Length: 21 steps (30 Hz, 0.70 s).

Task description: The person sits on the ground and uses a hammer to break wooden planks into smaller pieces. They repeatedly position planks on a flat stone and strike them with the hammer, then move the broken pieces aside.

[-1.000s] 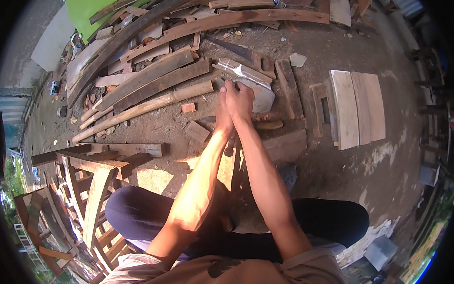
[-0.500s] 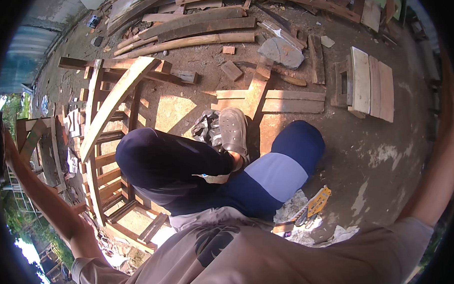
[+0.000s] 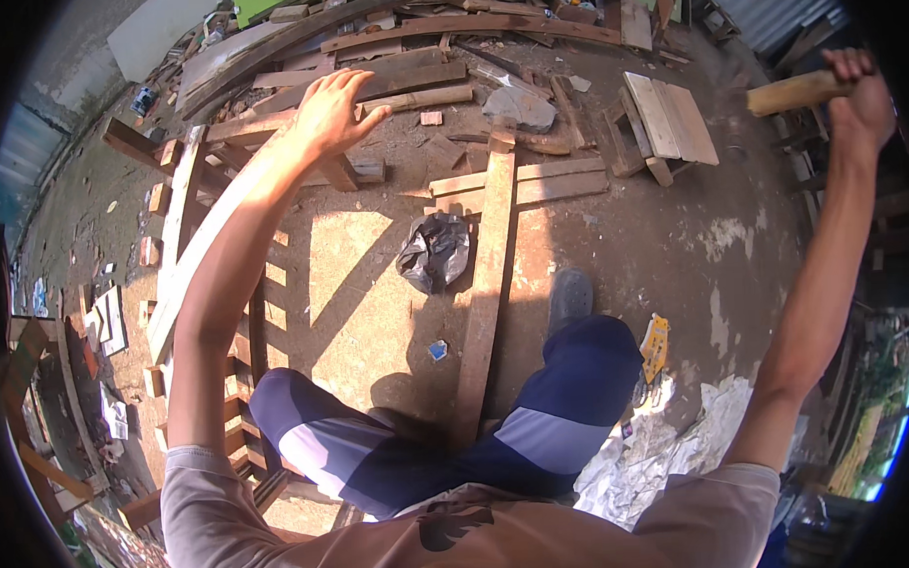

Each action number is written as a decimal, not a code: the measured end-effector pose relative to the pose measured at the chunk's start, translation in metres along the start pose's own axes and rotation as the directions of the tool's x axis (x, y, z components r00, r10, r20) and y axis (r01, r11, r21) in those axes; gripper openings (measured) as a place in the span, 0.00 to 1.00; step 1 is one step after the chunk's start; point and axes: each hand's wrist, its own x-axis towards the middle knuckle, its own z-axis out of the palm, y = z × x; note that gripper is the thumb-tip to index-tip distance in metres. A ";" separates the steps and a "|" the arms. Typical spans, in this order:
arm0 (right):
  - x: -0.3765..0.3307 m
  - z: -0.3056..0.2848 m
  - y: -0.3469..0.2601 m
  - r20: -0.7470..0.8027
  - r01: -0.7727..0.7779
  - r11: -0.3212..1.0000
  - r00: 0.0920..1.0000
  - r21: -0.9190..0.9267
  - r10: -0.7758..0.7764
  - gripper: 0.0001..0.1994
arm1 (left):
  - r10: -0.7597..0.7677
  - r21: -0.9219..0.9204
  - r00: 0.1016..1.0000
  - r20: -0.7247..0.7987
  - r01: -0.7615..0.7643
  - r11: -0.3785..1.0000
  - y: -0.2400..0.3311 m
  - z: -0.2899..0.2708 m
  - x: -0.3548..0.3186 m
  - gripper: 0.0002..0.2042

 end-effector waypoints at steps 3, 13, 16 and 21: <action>-0.081 0.001 0.144 -0.019 -0.298 0.954 0.955 -0.045 0.297 0.16 | -0.073 -0.254 0.990 0.116 0.101 0.962 0.069 0.020 0.007 0.30; -0.195 0.043 0.435 0.218 -0.556 0.709 0.698 -0.435 0.682 0.17 | -0.222 -0.467 0.679 0.700 0.670 0.577 0.190 0.171 0.021 0.26; -0.201 0.041 0.461 0.322 -0.468 0.720 0.673 -0.512 0.666 0.17 | -0.291 -0.340 0.626 0.723 0.690 0.639 0.195 0.218 0.033 0.23; -0.168 -0.005 0.485 0.318 -0.762 0.646 0.602 -0.046 0.732 0.20 | -0.526 -0.150 0.608 0.595 0.727 0.670 0.215 0.266 0.070 0.20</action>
